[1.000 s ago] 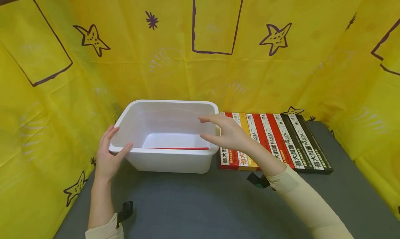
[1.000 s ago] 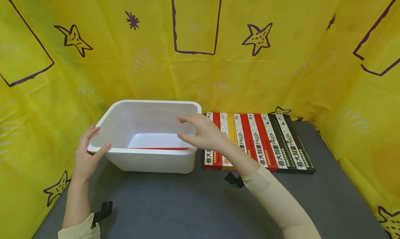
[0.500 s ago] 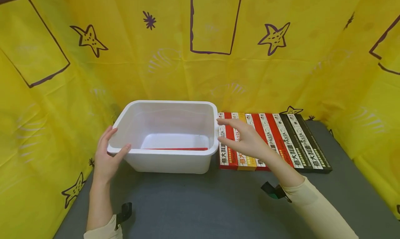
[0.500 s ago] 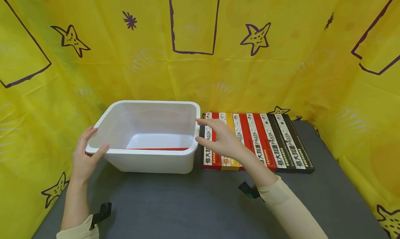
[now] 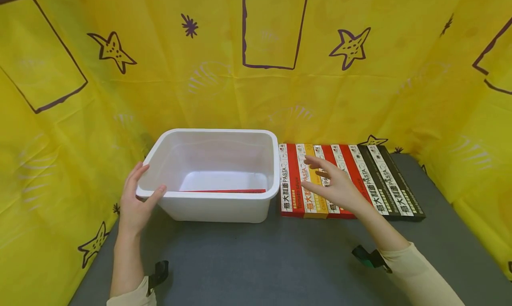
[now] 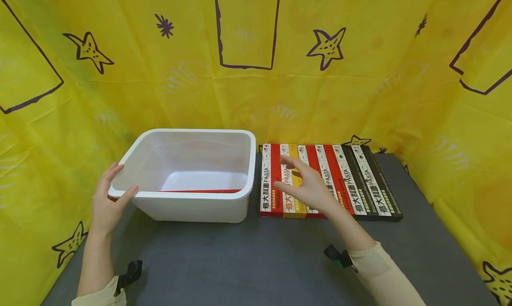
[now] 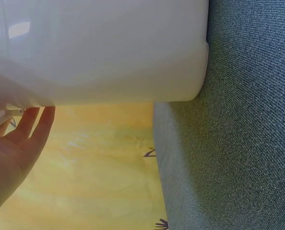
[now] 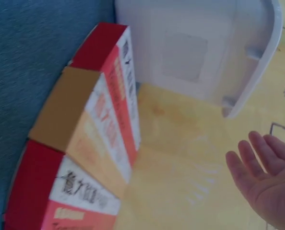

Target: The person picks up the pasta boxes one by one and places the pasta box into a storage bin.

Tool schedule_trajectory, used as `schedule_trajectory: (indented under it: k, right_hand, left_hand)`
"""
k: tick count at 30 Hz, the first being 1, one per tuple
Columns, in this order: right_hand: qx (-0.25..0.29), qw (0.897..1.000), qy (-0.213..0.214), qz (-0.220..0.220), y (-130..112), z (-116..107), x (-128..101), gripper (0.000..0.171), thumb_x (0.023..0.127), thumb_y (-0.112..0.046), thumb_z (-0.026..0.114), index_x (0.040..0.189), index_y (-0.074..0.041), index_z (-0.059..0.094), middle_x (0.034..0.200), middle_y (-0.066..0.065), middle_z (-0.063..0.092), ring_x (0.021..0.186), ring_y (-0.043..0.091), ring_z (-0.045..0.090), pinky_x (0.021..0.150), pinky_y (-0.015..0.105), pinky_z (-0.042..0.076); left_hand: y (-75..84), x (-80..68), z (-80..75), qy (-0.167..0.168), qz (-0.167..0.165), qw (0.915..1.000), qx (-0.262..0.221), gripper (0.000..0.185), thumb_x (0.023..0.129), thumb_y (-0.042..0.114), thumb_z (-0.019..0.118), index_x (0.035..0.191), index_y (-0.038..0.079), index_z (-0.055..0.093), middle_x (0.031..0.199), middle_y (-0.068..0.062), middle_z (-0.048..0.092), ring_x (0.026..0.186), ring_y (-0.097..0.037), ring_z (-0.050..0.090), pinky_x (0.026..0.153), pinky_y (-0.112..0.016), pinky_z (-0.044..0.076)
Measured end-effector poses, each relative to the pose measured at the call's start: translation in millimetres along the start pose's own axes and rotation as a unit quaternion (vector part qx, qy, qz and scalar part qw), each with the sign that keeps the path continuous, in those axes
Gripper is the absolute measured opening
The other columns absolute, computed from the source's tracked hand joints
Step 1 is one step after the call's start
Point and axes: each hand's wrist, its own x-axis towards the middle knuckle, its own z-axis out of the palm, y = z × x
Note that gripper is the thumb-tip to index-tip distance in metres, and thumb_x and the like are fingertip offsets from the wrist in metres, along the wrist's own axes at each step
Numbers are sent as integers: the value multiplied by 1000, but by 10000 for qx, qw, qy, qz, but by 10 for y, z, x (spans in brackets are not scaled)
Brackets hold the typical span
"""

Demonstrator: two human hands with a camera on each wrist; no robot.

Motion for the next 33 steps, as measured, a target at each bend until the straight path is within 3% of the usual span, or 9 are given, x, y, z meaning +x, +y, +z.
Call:
schedule_trajectory:
  k: [11, 18, 26, 33]
  right_hand:
    - [-10, 9966, 253, 789, 426, -100, -288, 76, 86, -33, 75, 149, -16, 37, 145, 12, 45, 127, 35, 46, 101, 58, 37]
    - [-131, 9938, 521, 974, 602, -182, -420, 77, 86, -27, 76, 149, -7, 36, 147, 16, 43, 130, 39, 42, 99, 61, 37]
    - [-416, 9867, 744, 1382, 778, -409, -617, 82, 88, -31, 73, 152, -6, 29, 149, 24, 36, 130, 49, 37, 94, 67, 36]
    - [-549, 9821, 1015, 1487, 986, -565, -777, 83, 87, -26, 74, 151, 2, 27, 150, 29, 31, 131, 51, 32, 95, 67, 33]
  left_hand:
    - [-15, -7, 0, 8, -77, 10000, -38, 68, 80, 8, 75, 143, 11, 48, 155, 4, 32, 141, -18, 28, 113, -44, 22]
    - [-35, 0, 4, 11, -80, 10000, -47, 68, 80, 8, 75, 143, 11, 48, 155, 2, 32, 141, -19, 28, 113, -45, 23]
    - [-20, -7, 4, 45, -2, 10000, -80, 66, 81, 9, 74, 142, 11, 50, 155, 3, 33, 141, -18, 28, 113, -43, 23]
    - [-3, -24, 14, 35, -38, 10000, -41, 63, 83, 14, 73, 142, 14, 50, 155, 6, 33, 141, -17, 28, 113, -51, 20]
